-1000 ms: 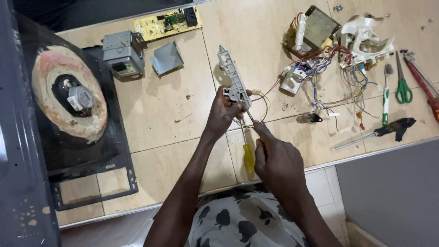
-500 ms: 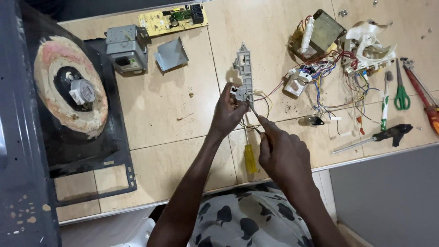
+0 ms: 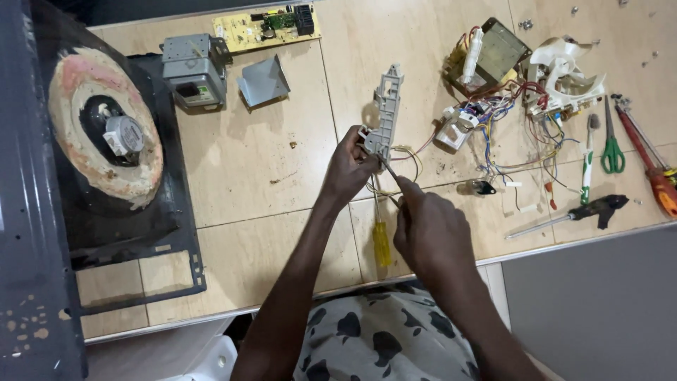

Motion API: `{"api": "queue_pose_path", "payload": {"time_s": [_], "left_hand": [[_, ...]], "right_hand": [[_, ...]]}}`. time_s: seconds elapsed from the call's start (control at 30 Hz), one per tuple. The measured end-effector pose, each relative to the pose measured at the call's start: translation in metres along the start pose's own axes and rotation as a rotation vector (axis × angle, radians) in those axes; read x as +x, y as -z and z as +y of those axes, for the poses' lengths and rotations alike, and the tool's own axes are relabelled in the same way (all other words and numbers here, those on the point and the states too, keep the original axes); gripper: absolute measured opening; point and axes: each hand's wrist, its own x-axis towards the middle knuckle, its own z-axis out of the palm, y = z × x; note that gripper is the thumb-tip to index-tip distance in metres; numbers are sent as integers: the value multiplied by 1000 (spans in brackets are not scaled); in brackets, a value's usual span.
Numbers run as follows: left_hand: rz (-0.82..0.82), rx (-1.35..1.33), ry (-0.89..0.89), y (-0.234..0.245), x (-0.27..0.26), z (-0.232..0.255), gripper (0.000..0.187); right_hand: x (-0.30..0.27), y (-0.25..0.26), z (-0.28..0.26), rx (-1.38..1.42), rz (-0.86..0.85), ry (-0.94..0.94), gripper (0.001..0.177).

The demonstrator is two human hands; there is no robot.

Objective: The person uses a yellow screwdriver to work on a white plastic component with attached wires on a cluttered workbench. They then switch to an orange screwdriver to continue manipulating the component and wires. Finally, they pick up a small cylindrical metal object and handle it with their hands.

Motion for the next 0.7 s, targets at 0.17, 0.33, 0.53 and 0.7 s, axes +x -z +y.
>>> {"api": "queue_pose_path", "payload": {"time_s": [0.17,0.33,0.53,0.7], "left_hand": [[-47,2,11,3,2,-5,37],[-69,50,-9,4,0,4,34],[-75,49,-39,7,-3,-13,37],[-98,73,-47,4,-2,-17,32]], "right_hand": [[-12,-4,-25,-25,-40,-74,64],[-14,-6,-35,-91,-44,-111,61],[3,-21,-12,-78,-54,-59,57],[16,-37,-2,-161,-36,-27,55]]}}
